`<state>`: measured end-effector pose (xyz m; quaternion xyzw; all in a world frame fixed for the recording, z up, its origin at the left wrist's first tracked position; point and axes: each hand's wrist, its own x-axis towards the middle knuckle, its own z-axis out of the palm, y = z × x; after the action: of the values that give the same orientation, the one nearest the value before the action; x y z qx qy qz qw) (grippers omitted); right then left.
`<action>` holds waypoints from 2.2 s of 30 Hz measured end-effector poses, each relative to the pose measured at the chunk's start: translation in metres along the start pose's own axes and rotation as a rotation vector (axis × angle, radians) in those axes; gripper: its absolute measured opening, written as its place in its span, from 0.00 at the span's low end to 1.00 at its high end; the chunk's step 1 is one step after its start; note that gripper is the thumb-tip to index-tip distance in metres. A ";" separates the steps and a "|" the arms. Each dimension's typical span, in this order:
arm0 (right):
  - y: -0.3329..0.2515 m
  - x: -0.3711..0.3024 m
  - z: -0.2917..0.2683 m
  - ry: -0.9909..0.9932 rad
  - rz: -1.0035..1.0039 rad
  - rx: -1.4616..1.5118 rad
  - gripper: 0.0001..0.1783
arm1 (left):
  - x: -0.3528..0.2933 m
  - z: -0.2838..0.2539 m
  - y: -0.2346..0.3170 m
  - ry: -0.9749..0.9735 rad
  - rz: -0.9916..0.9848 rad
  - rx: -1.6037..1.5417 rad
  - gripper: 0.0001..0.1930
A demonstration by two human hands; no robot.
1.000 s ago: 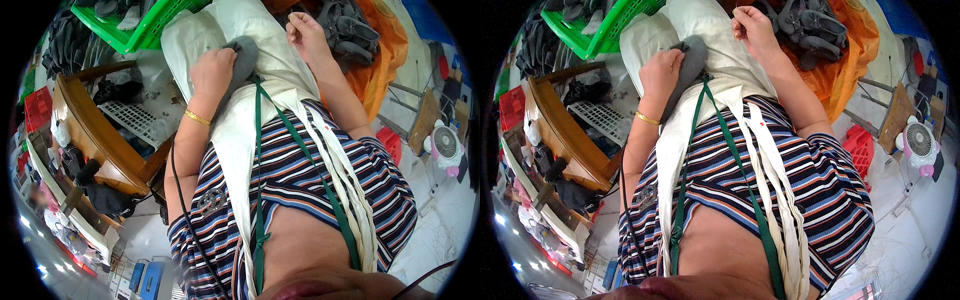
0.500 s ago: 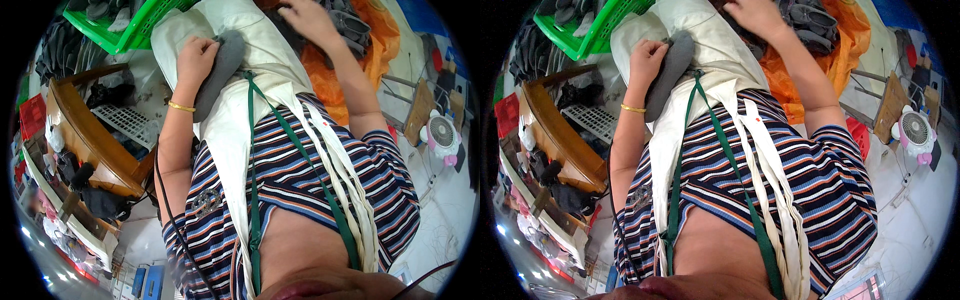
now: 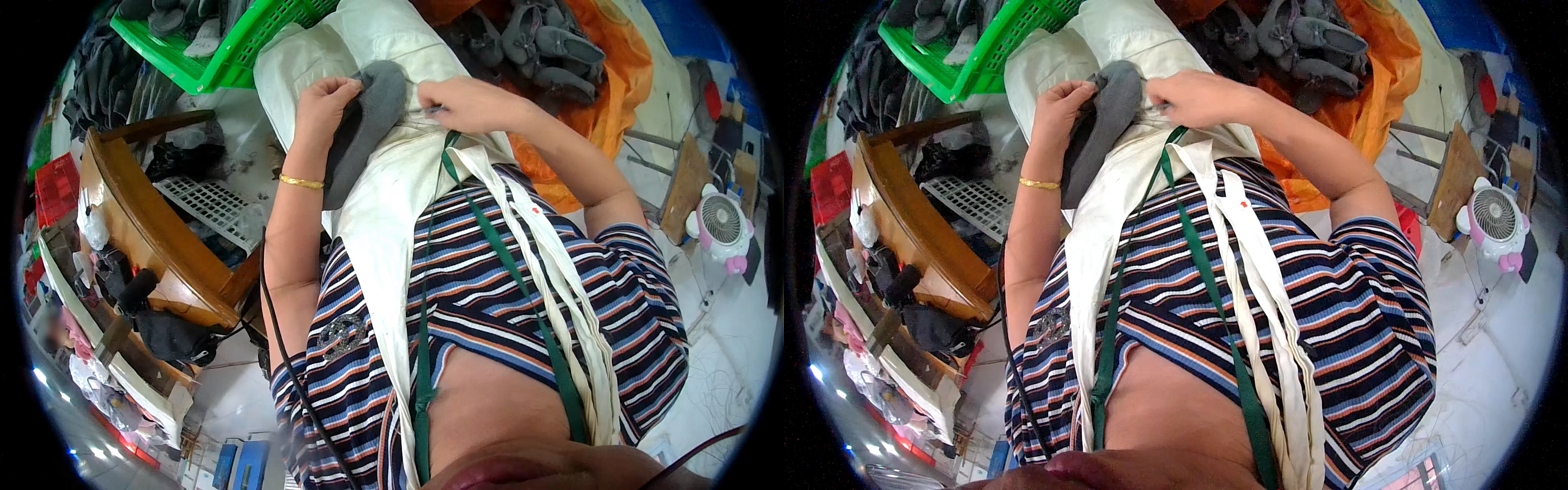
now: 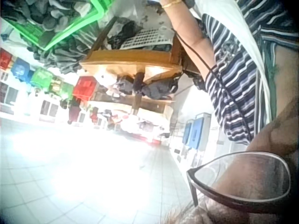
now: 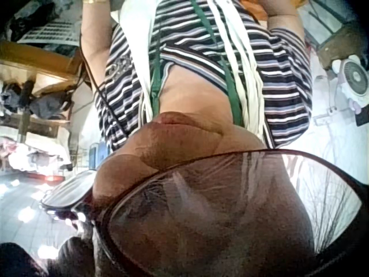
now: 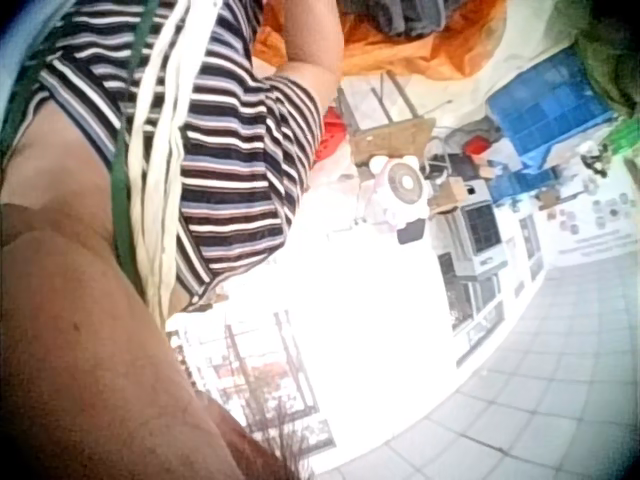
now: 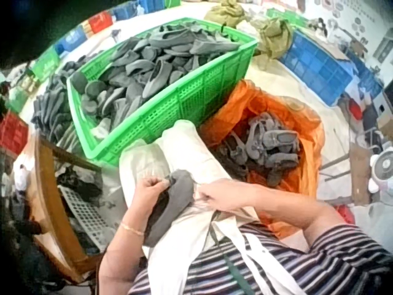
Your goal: The person sits on the floor and sews grey slipper uppers using a needle and thread. They pick up individual slippers from a green basket, stitch the edges, and place the finished items into a white sack on their lap.
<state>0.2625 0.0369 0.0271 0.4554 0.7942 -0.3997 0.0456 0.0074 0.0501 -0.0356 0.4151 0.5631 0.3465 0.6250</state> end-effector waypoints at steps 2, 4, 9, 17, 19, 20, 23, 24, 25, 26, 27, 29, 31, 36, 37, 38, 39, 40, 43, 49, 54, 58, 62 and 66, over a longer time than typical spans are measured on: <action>0.011 -0.003 -0.006 0.150 -0.100 0.062 0.11 | -0.005 0.003 0.008 0.005 -0.023 -0.047 0.09; 0.012 0.002 -0.010 0.258 -0.124 0.077 0.11 | -0.003 0.002 0.006 0.008 -0.041 -0.098 0.09; -0.005 0.032 0.007 0.393 -0.162 -0.061 0.17 | -0.004 0.005 0.010 0.009 -0.083 -0.114 0.09; -0.011 0.047 0.008 0.444 -0.196 -0.097 0.12 | -0.006 0.005 0.013 0.026 -0.104 -0.131 0.09; -0.009 0.051 0.010 0.469 -0.192 -0.099 0.13 | -0.006 0.006 0.015 0.024 -0.110 -0.114 0.09; -0.008 0.053 0.012 0.482 -0.191 -0.101 0.13 | -0.007 0.006 0.016 0.024 -0.112 -0.105 0.09; -0.007 0.056 0.014 0.491 -0.209 -0.104 0.13 | -0.006 0.005 0.015 -0.001 -0.114 -0.146 0.09; -0.009 0.055 0.014 0.456 -0.189 -0.098 0.13 | -0.006 0.005 0.016 0.004 -0.110 -0.135 0.09; -0.011 0.053 0.013 0.421 -0.168 -0.093 0.13 | -0.007 0.005 0.017 0.010 -0.105 -0.124 0.09; -0.015 0.049 0.012 0.386 -0.149 -0.091 0.12 | -0.008 0.005 0.018 0.015 -0.097 -0.115 0.09; -0.018 0.043 0.011 0.370 -0.194 -0.087 0.13 | -0.010 0.005 0.017 0.039 -0.045 -0.066 0.09; -0.024 0.026 0.009 0.341 -0.280 -0.076 0.15 | -0.017 0.005 0.015 0.084 0.059 0.033 0.09; -0.026 0.018 0.013 0.402 -0.251 -0.013 0.20 | -0.029 0.006 0.019 0.136 0.291 0.306 0.08; -0.015 0.028 0.017 0.256 -0.003 1.235 0.12 | -0.059 0.020 0.028 0.044 0.372 0.500 0.05; -0.012 0.031 0.016 0.233 0.027 1.583 0.10 | -0.063 0.020 0.029 0.056 0.363 0.535 0.05; -0.006 0.031 0.012 0.288 0.014 1.687 0.07 | -0.067 0.020 0.029 0.068 0.357 0.567 0.05; 0.007 0.032 0.008 0.313 -0.059 1.712 0.07 | -0.071 0.019 0.030 0.081 0.348 0.600 0.05; 0.025 0.033 0.002 0.338 -0.133 1.735 0.07 | -0.073 0.018 0.029 0.095 0.327 0.632 0.06; 0.075 0.024 -0.023 0.377 -0.220 1.832 0.07 | -0.079 0.015 0.017 0.104 0.211 0.601 0.07; 0.078 -0.011 -0.060 0.883 -0.219 1.819 0.05 | -0.074 0.024 0.015 0.098 0.124 0.581 0.11; 0.059 0.023 -0.017 0.791 -0.259 0.750 0.10 | -0.068 0.028 0.000 -0.007 -0.122 -0.179 0.18; 0.010 0.049 0.019 0.801 -0.521 -0.025 0.18 | -0.058 0.034 0.002 -0.130 -0.157 -0.582 0.14; -0.009 0.049 0.045 0.749 -0.638 -0.156 0.14 | -0.052 0.025 -0.014 -0.086 -0.224 -0.747 0.10; -0.015 0.037 0.035 0.725 -0.721 -0.059 0.07 | -0.062 0.029 0.000 -0.021 -0.229 -0.822 0.10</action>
<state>0.2195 0.0352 -0.0037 0.2605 0.8765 -0.1840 -0.3605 0.0282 -0.0093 -0.0096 0.0698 0.4143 0.4663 0.7785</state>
